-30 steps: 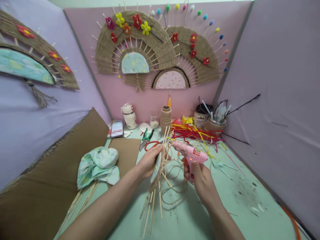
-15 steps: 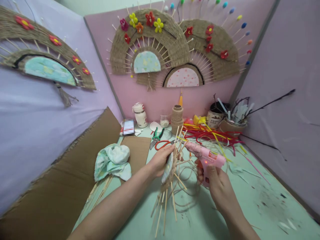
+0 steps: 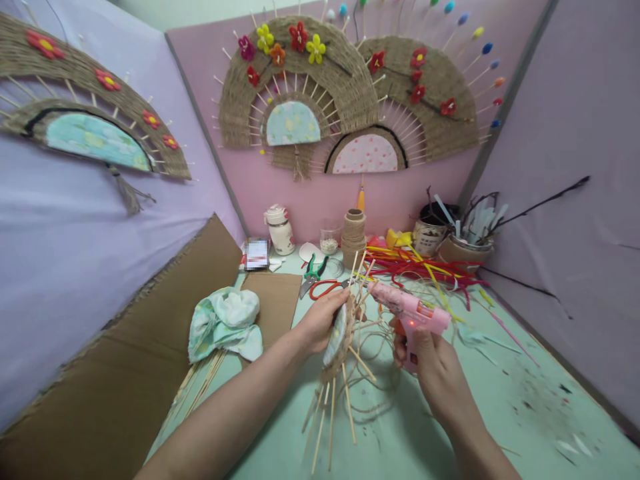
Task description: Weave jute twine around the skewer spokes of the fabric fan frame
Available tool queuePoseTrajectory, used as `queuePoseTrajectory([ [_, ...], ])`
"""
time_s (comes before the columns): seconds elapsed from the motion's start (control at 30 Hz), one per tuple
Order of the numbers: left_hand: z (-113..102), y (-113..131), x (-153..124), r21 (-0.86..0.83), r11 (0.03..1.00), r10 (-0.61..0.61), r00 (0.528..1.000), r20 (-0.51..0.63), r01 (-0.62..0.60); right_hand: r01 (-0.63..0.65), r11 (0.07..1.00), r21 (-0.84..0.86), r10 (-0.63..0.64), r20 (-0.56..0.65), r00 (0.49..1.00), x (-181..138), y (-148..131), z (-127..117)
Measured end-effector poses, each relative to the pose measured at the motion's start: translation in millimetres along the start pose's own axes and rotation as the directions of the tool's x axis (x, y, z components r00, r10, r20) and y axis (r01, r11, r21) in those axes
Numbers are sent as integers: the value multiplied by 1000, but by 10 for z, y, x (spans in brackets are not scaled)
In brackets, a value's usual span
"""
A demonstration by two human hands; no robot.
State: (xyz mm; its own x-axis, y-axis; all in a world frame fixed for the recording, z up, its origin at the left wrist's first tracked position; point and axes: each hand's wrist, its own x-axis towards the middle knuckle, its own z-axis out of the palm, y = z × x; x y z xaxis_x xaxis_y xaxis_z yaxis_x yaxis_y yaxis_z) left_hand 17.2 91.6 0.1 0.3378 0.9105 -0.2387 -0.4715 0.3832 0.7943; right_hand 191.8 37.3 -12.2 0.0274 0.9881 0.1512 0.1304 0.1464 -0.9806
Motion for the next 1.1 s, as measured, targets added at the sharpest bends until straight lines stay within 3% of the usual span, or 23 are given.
queuePoseTrajectory([
  [0.37,-15,-1,1,-47,999,24,999,32,-23,-42,996,82,43,-16,999,-31,-29,41],
  [0.7,-6,18,-17,-15,1000,27,999,36,-26,-22,998,54,22,-11,1000,11,69,14],
  [1.1,31,34,-37,-18,1000,21,999,28,-21,-23,998,57,25,-33,999,-52,-80,79],
])
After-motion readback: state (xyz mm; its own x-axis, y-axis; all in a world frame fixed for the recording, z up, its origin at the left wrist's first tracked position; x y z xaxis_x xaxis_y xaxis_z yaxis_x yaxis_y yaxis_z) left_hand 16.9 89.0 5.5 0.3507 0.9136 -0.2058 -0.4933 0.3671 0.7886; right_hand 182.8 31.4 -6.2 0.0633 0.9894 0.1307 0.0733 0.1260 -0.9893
